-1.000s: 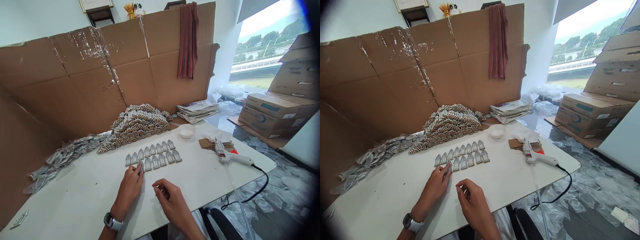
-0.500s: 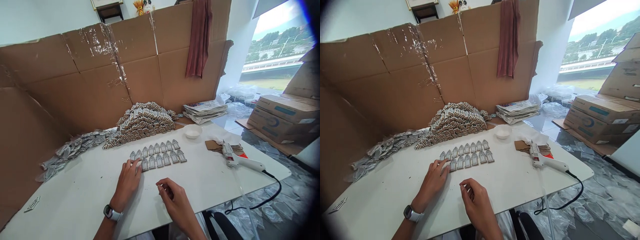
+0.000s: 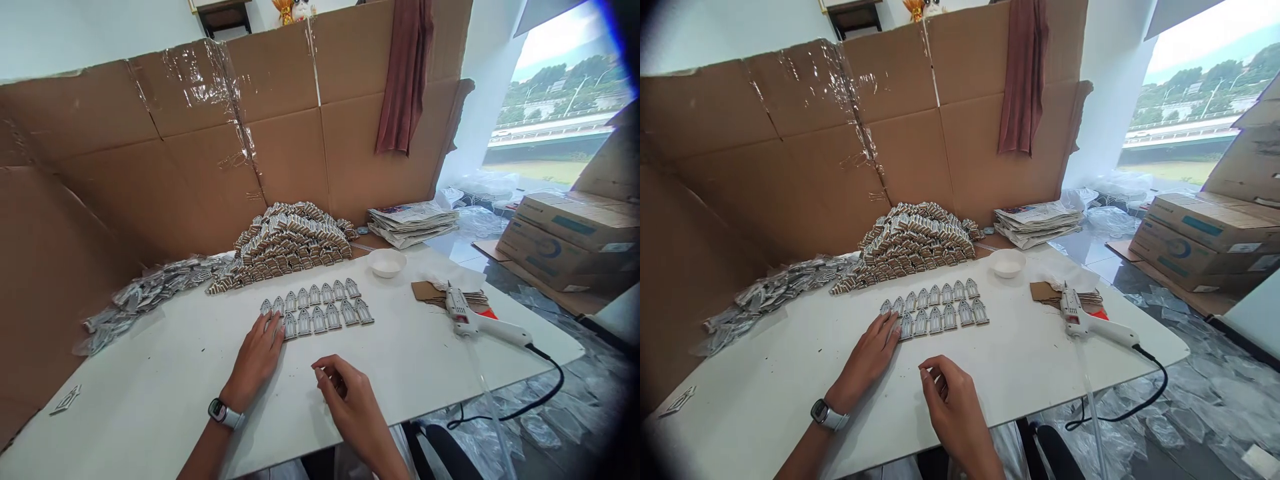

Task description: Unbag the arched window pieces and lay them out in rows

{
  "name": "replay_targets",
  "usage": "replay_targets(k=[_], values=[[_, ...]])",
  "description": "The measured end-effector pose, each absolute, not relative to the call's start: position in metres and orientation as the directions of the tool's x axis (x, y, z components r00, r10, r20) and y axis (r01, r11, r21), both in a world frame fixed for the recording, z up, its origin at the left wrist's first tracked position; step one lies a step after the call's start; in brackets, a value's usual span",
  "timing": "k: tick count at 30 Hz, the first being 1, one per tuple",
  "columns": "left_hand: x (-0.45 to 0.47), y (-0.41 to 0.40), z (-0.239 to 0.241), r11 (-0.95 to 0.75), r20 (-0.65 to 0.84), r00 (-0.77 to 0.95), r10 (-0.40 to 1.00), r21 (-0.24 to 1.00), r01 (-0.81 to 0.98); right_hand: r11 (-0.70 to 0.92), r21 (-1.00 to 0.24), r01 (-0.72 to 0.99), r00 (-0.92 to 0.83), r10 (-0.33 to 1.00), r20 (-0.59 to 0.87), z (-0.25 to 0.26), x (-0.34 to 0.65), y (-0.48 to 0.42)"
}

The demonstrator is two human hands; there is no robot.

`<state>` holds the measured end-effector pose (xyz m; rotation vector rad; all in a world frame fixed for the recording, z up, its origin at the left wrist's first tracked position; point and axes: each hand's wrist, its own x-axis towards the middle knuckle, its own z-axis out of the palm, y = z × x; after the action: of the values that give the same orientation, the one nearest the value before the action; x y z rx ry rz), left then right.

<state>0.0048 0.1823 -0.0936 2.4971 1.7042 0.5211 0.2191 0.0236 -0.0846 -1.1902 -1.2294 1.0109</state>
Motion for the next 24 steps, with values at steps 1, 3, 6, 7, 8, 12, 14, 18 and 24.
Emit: replay_targets(k=[1,3,6,7,8,12,14,18,24], values=[[0.005,0.183,-0.093,-0.381,0.231,0.327,0.916,0.252,0.890,0.134,-0.989,0.057,0.100,0.985,0.139,-0.084,0.219,0.024],[0.005,0.184,-0.092,-0.381,0.224,0.329,0.918,0.255,0.889,0.133,-0.989,0.060,0.102,0.985,0.138,-0.085,0.220,0.023],[0.006,0.182,-0.092,-0.384,0.224,0.332,0.916,0.255,0.887,0.124,-0.990,0.071,0.100,0.986,0.131,-0.086,0.220,0.023],[0.007,0.181,-0.092,-0.387,0.225,0.335,0.915,0.251,0.887,0.122,-0.989,0.079,0.097,0.987,0.129,-0.087,0.220,0.023],[0.007,0.179,-0.092,-0.389,0.222,0.339,0.914,0.248,0.887,0.120,-0.989,0.090,0.096,0.987,0.129,-0.088,0.220,0.023],[0.007,0.176,-0.088,-0.396,0.188,0.356,0.916,0.268,0.878,0.120,-0.984,0.133,0.123,0.983,0.136,-0.093,0.220,0.022],[0.000,0.184,-0.081,-0.394,0.240,0.333,0.912,0.285,0.874,0.120,-0.981,0.153,0.130,0.982,0.140,-0.096,0.222,0.021],[-0.043,0.221,-0.058,-0.300,0.434,0.155,0.887,0.288,0.909,0.131,-0.969,0.210,0.105,0.982,0.155,-0.104,0.225,0.022],[-0.149,0.298,-0.032,0.060,0.432,-0.194,0.881,0.305,0.950,0.038,-0.984,0.174,0.242,0.967,0.080,-0.110,0.218,0.023]])
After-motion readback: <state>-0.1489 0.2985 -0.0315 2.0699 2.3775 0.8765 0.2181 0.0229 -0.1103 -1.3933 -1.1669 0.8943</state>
